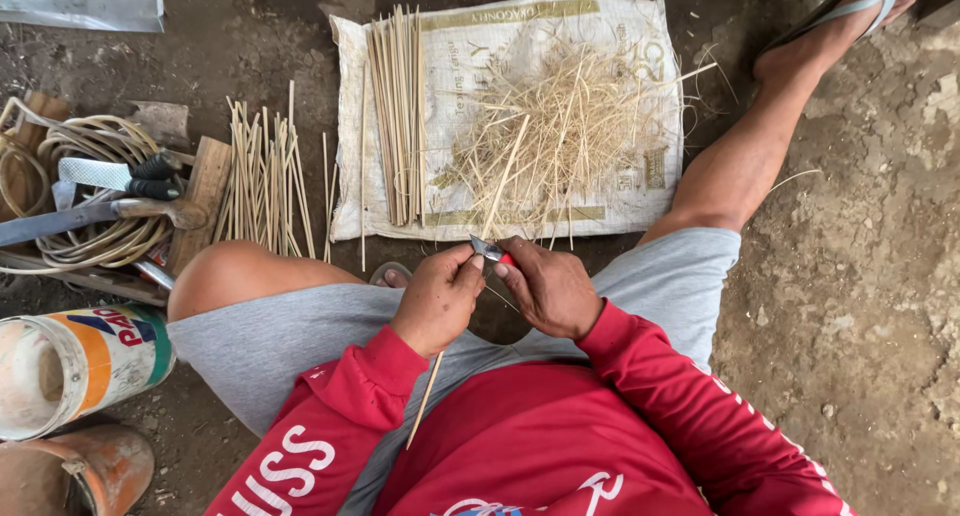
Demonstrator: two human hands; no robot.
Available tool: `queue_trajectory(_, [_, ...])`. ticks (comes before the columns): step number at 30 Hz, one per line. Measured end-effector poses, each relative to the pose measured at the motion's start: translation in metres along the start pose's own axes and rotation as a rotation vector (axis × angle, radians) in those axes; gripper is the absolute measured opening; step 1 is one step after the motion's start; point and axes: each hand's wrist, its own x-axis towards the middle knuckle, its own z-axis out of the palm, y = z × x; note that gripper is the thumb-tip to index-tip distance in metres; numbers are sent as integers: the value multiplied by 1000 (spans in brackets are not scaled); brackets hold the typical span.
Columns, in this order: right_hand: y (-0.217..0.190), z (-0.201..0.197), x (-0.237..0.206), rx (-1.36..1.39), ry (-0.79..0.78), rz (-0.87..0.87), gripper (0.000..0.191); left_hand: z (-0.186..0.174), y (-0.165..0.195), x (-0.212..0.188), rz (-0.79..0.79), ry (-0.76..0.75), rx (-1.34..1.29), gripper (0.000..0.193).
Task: The person sits on the ground and uses a red utility knife to sharpen thin wooden sticks one at a time. They hold each stick in the left hand and scrape the tip with the knife in the right hand, then place the finished stick on a pile on a sack.
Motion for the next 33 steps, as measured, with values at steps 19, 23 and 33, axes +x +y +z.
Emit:
queue_trajectory(19, [100, 34, 37, -221, -187, 467, 40, 8, -62, 16, -504, -47, -344, 34])
queue_trajectory(23, [126, 29, 49, -205, -232, 489, 50, 11, -72, 23, -559, -46, -382, 34])
queue_trajectory(33, [150, 10, 51, 10, -270, 767, 58, 6, -57, 15, -467, 57, -320, 37])
